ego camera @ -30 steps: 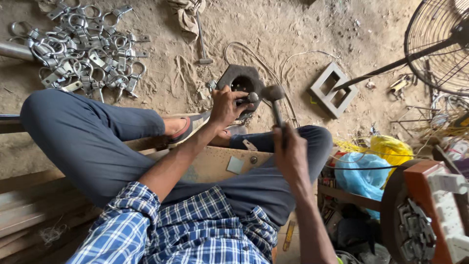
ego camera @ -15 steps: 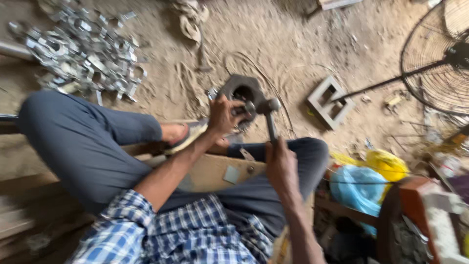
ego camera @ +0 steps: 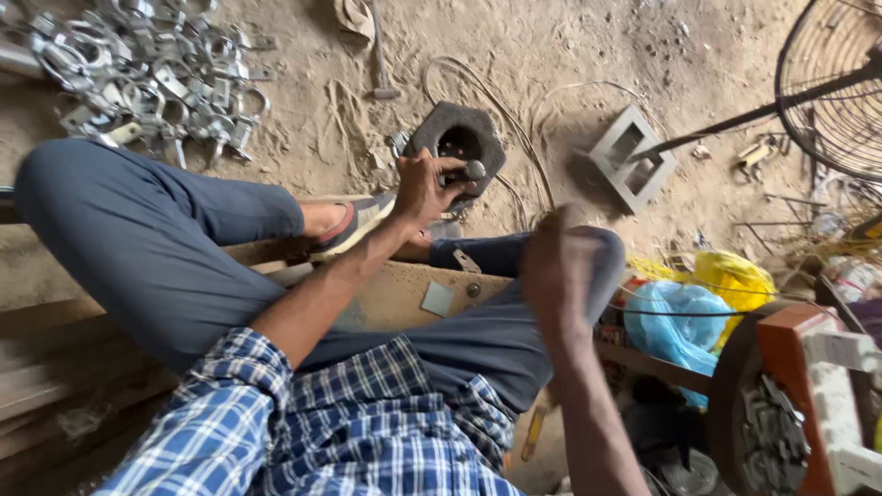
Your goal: The person uses a hammer and a metal punch to shape or mark a heavy hexagonal metal component. The person places the metal piece on a block and strikes the punch with the hammer multiple times.
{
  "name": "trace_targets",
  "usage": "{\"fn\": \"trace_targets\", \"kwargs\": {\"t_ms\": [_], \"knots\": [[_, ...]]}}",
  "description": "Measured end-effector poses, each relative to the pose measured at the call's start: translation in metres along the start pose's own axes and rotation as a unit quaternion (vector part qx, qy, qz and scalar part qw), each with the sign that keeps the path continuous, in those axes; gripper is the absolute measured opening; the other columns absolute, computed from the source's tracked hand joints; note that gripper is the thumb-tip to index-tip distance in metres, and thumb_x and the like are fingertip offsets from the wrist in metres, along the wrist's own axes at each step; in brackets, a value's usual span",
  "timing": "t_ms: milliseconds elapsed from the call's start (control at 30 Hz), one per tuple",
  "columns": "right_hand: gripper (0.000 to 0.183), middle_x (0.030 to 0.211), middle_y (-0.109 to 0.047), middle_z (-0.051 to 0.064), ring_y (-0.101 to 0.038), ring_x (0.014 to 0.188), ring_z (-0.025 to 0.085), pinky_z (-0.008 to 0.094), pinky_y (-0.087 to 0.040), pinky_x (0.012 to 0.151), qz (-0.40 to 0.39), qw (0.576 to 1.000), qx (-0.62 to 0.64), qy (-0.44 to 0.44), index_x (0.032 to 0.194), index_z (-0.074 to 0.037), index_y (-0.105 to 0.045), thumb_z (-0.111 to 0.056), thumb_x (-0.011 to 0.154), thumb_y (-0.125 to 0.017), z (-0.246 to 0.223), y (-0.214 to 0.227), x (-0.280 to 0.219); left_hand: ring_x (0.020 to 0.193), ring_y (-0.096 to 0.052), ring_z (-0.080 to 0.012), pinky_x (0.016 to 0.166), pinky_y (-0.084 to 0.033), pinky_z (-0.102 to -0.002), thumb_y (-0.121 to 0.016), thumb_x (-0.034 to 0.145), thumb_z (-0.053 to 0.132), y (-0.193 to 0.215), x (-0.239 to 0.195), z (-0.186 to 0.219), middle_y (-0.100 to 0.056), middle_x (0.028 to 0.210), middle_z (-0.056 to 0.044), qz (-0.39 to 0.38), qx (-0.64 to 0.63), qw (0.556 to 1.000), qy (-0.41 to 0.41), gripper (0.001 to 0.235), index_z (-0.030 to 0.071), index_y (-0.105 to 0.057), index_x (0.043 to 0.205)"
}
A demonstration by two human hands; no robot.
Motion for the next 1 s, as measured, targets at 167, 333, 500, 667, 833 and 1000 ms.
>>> {"fn": "trace_targets", "kwargs": {"t_ms": [167,333,500,667,833,1000], "knots": [[0.019,0.069,-0.056,0.012,-0.052,0.058,0.022,0.034,-0.038,0.050,-0.112,0.980,0.159,-0.043,0.106,-0.005,-0.060,-0.020,0.111,-0.049,0.011,-0.036,0.002,0.099,-0.062,-0.0283,0.094,-0.048,-0.046,-0.090,0.073,0.027,0.028,0.023,0.042,-0.073,0.098,-0.015,0.047,0.011,0.993,-0.110,0.044,0.020,-0.081,0.115],[0.032,0.064,-0.044,-0.002,-0.038,0.046,0.006,0.027,-0.032,0.039,-0.155,0.803,0.489,-0.302,0.098,-0.009,-0.053,-0.036,0.110,-0.041,0.020,-0.041,-0.070,0.082,-0.062,-0.0192,0.078,-0.048,-0.040,-0.076,0.089,0.035,0.040,0.025,0.078,-0.073,0.080,0.000,-0.039,-0.136,0.970,-0.200,0.042,0.005,-0.073,0.118],[0.033,0.062,-0.042,-0.003,-0.037,0.044,0.007,0.025,-0.032,0.038,-0.157,0.796,0.487,-0.324,0.095,-0.010,-0.054,-0.036,0.109,-0.042,0.019,-0.058,-0.088,0.041,-0.046,-0.0059,0.038,-0.040,-0.024,-0.051,0.107,0.044,0.018,0.021,0.018,-0.057,0.056,0.001,-0.091,-0.394,0.900,0.166,0.045,0.011,-0.068,0.083],[0.032,0.062,-0.041,-0.004,-0.036,0.045,0.006,0.024,-0.032,0.039,-0.189,0.772,0.494,-0.353,0.096,-0.010,-0.055,-0.038,0.107,-0.043,0.024,-0.074,-0.100,0.041,-0.044,-0.0072,0.043,-0.042,-0.027,-0.057,0.114,0.041,0.066,0.020,0.016,-0.057,0.058,-0.001,-0.048,-0.547,0.831,0.089,0.046,0.007,-0.070,0.086],[0.032,0.063,-0.040,-0.004,-0.034,0.046,0.006,0.024,-0.030,0.040,-0.200,0.763,0.507,-0.347,0.098,-0.010,-0.053,-0.039,0.107,-0.044,0.021,-0.077,-0.090,0.050,-0.057,-0.0099,0.047,-0.055,-0.029,-0.065,0.097,0.039,0.038,-0.057,0.015,-0.073,0.094,-0.007,-0.284,-0.250,0.876,0.299,0.033,0.009,-0.072,0.109],[0.036,0.063,-0.040,-0.003,-0.035,0.046,0.006,0.025,-0.032,0.040,-0.213,0.766,0.486,-0.364,0.098,-0.009,-0.055,-0.041,0.107,-0.042,0.019,-0.077,-0.089,0.065,-0.066,-0.0184,0.060,-0.056,-0.035,-0.060,0.099,0.032,0.007,-0.151,0.004,-0.073,0.096,-0.014,-0.379,-0.165,0.866,0.281,0.034,0.009,-0.060,0.124]]}}
Point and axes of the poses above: each hand's wrist, its own x-axis towards the middle knuckle, its own y-axis out of the back of the hand, z = x × y, the point moved 8 cm from there along x, towards the middle knuckle
